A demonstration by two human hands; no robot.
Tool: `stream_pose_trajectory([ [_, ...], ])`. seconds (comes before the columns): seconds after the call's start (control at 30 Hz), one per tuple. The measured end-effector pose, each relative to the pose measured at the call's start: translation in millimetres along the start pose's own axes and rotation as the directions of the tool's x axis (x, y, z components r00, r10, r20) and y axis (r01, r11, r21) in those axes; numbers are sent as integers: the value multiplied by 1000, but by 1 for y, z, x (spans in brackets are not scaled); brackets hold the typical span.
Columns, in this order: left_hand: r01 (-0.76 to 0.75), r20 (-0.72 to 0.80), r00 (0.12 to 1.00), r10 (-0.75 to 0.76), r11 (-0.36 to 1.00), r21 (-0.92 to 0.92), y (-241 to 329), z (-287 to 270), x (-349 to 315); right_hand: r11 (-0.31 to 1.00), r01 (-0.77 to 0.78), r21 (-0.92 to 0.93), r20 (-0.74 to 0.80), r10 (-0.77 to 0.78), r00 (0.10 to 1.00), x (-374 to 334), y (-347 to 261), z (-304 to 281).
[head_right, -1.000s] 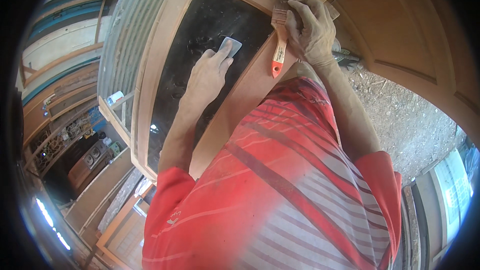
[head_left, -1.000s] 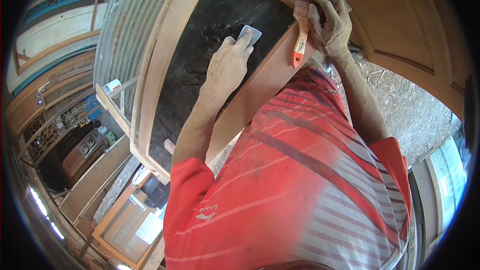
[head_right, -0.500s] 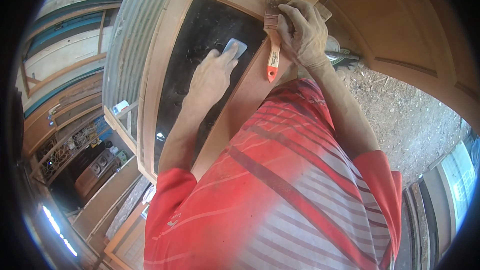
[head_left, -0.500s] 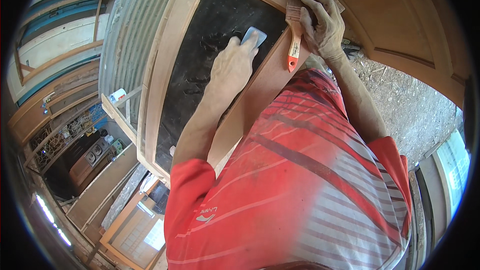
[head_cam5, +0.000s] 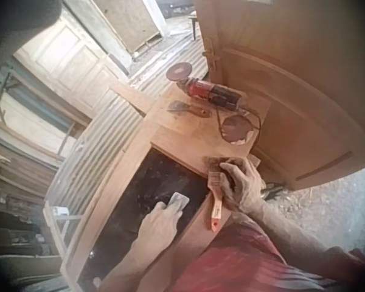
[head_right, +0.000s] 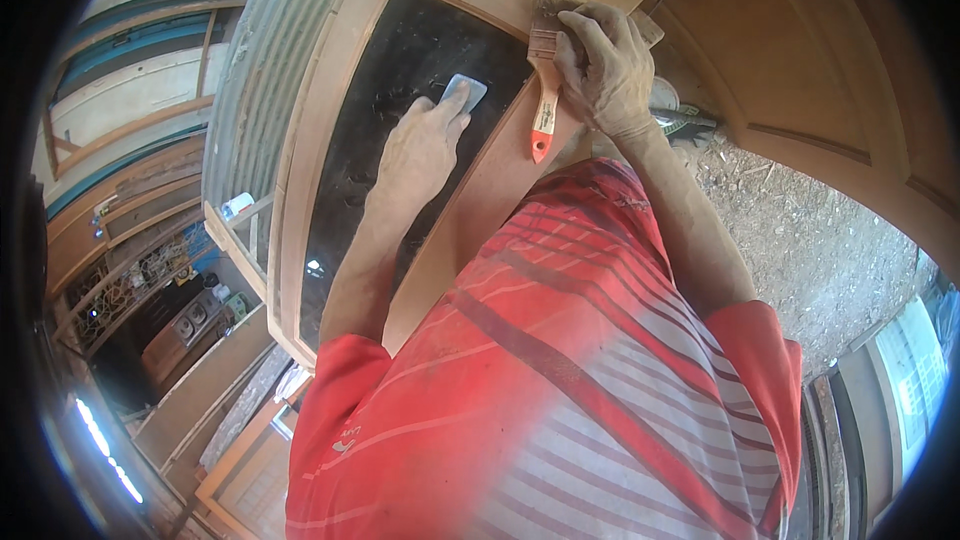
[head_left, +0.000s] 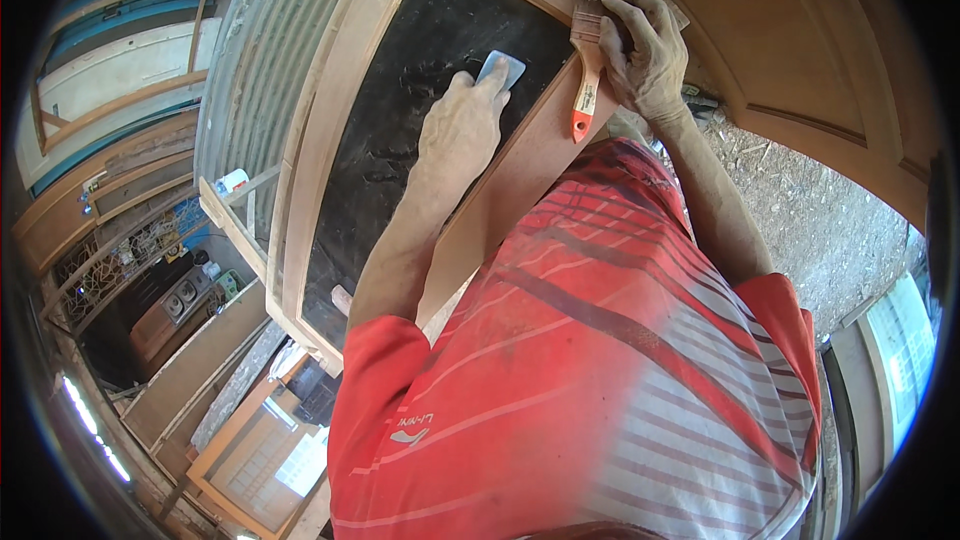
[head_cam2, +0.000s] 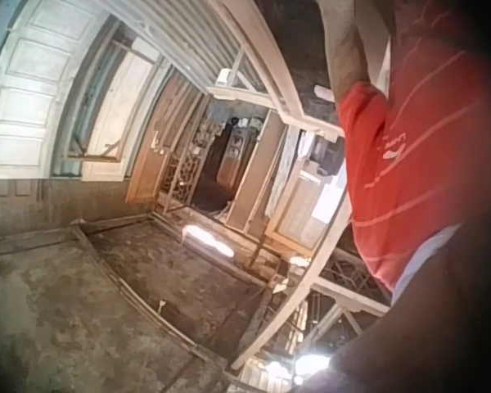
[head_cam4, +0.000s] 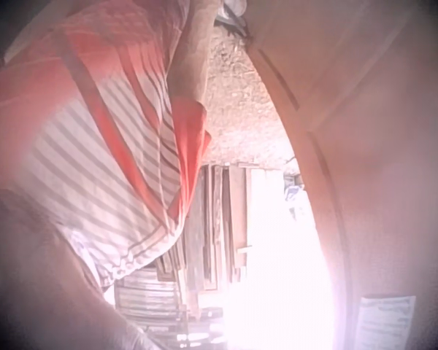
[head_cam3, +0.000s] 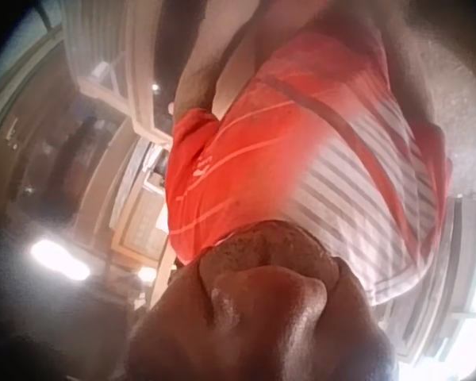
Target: The person scrapes the panel of a wooden frame with a putty knife, sands the surface using sandpaper, and sweeps dust off the frame with a brush.
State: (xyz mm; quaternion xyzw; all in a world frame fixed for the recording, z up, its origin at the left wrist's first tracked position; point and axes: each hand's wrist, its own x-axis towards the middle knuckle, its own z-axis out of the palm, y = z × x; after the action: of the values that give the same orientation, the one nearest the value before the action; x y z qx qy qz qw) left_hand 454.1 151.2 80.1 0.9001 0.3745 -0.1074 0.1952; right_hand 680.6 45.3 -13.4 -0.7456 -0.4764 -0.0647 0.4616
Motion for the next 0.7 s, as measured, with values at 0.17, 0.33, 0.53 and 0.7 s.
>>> stream_pose_trajectory([
  [0.17,2,5,1000,-2,1000,-1,-4,1,-7,1000,15,9,-7,-15,1000,0,5,-1],
  [0.33,-48,-16,999,47,999,-1,-4,-2,4,1000,-1,-6,-12,1,1000,1,-1,-4],
  [0.53,-26,49,998,27,999,-36,-6,1,-22,1000,9,27,-16,-8,1000,-2,0,-1],
  [0.7,-49,61,997,48,999,22,5,-7,-10,1000,30,6,-45,-29,999,2,3,-3],
])
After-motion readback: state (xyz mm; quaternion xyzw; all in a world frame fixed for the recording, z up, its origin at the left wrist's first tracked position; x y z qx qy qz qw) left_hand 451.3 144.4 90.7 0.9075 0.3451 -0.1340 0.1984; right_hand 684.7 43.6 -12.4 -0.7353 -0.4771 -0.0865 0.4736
